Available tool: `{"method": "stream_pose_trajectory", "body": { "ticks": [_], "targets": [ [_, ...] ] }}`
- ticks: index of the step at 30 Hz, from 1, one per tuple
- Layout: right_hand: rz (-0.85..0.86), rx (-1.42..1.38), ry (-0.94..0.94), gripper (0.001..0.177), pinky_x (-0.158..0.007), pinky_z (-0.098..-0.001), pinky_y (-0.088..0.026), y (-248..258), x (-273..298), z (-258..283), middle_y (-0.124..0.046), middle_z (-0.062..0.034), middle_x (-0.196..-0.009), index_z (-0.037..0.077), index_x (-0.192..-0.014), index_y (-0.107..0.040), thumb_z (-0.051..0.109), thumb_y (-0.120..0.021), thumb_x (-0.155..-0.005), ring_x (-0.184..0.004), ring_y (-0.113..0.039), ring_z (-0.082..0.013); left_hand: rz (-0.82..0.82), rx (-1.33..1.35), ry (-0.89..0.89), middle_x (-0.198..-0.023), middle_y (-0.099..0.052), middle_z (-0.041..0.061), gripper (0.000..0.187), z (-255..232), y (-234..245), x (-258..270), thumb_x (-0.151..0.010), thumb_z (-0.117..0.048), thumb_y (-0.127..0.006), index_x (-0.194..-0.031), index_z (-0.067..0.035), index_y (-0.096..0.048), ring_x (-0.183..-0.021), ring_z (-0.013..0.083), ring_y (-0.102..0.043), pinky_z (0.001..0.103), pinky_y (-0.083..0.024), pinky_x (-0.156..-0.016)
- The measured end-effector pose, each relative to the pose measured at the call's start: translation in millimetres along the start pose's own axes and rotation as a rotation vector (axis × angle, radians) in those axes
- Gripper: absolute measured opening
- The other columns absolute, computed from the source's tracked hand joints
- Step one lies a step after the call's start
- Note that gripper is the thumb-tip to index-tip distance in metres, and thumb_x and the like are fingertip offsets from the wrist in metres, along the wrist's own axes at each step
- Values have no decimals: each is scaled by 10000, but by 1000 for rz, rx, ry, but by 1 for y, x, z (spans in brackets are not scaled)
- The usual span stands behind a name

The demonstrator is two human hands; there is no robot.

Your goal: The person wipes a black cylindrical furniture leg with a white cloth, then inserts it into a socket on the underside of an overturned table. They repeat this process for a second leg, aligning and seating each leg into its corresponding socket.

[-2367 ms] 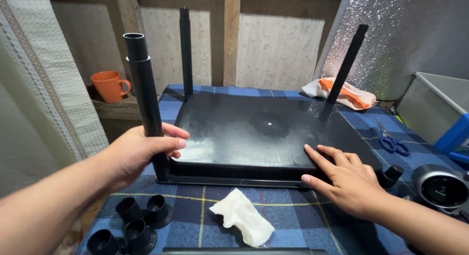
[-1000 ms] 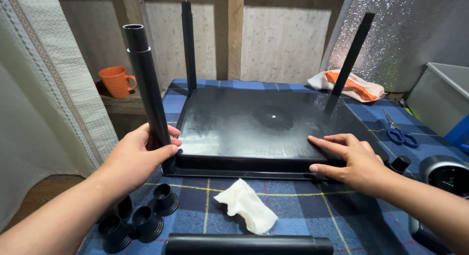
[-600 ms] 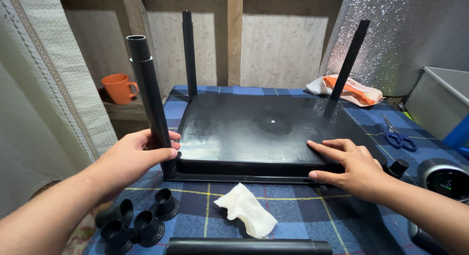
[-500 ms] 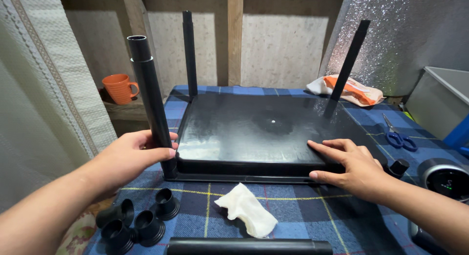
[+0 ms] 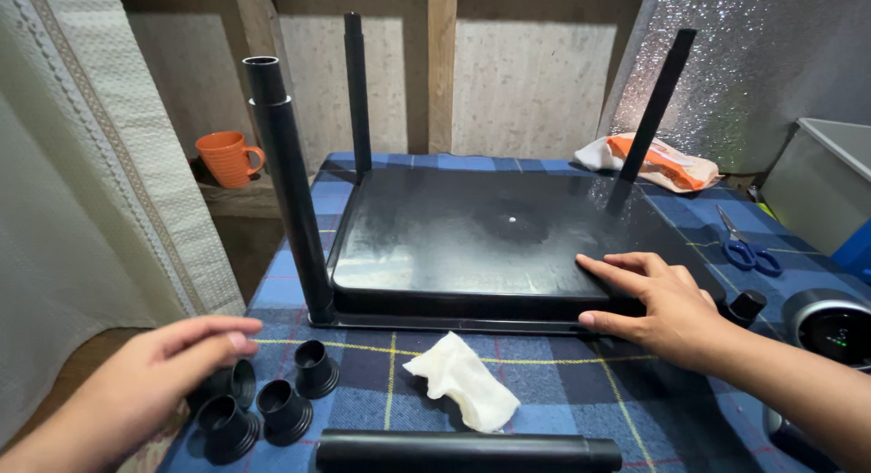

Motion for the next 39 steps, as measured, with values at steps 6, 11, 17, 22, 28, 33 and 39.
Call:
{"method": "stream_pose_trajectory", "body": {
  "ticks": [6, 11, 17, 22, 28, 33, 39],
  "targets": [
    [-5, 7, -15, 813, -1148, -451, -373, 0, 0, 1, -399, 54, -1551, 582, -1493, -462, 658, -718, -725, -1392, -405, -273, -74, -44, 278, -1022, -771, 115, 370, 8, -4, 15, -903, -196, -757, -1256, -87, -738, -931, 175, -670, 352, -575, -848],
    [-9, 15, 16, 812, -1148, -450, -375, -1, 1, 1, -399, 54, -1552, 575, -1498, -459, 658, -708, -730, -1383, -413, -279, -37, -287, 204, -1041, -782, 79, 380, -34, -23, 16, -860, -199, -826, -1224, -112, -757, -933, 154, -709, 317, -569, -835],
    [9, 26, 7, 806, -1154, -450, -376, 0, 1, 1, -397, 51, -1554, 573, -1504, -452, 659, -702, -743, -1388, -412, -276, -50, -465, 181, -1028, -786, 19, 367, -64, -40, 19, -807, -309, -862, -1149, -177, -835, -967, 143, -739, 289, -581, -856],
    [15, 19, 17, 810, -1149, -451, -376, 0, 2, 1, -394, 36, -1553, 571, -1509, -449, 652, -702, -744, -1386, -414, -278, -66, -471, 226, -1077, -769, 39, 429, -71, -43, 21, -788, -343, -839, -1193, -204, -807, -1016, 171, -727, 313, -581, -899],
    [18, 19, 18, 810, -1147, -446, -380, -1, 1, 1, -391, 37, -1557, 567, -1509, -447, 651, -704, -746, -1386, -412, -282, -124, -509, 203, -1095, -741, 74, 480, -71, -38, 20, -761, -354, -855, -1219, -221, -801, -1067, 176, -692, 325, -568, -937],
    [19, 16, 14, 813, -1146, -445, -383, 0, 2, 1, -392, 35, -1556, 570, -1511, -446, 649, -703, -743, -1379, -419, -282, -104, -498, 136, -1072, -754, 59, 434, -76, -37, 18, -788, -369, -872, -1188, -213, -808, -1059, 173, -691, 319, -563, -937],
    [17, 8, 12, 810, -1147, -453, -376, -1, 2, 0, -396, 43, -1556, 565, -1507, -454, 652, -706, -741, -1384, -415, -284, -84, -437, 245, -1051, -750, 52, 393, -79, -41, 22, -829, -328, -794, -1209, -230, -817, -975, 186, -762, 348, -586, -855]
  ]
}}
Point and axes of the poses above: each hand's wrist, its own x-axis away from the middle knuckle, its own y-axis out of the back of the hand, z = x × y, the point moved 7 cm from there along -x, towards the middle knuckle
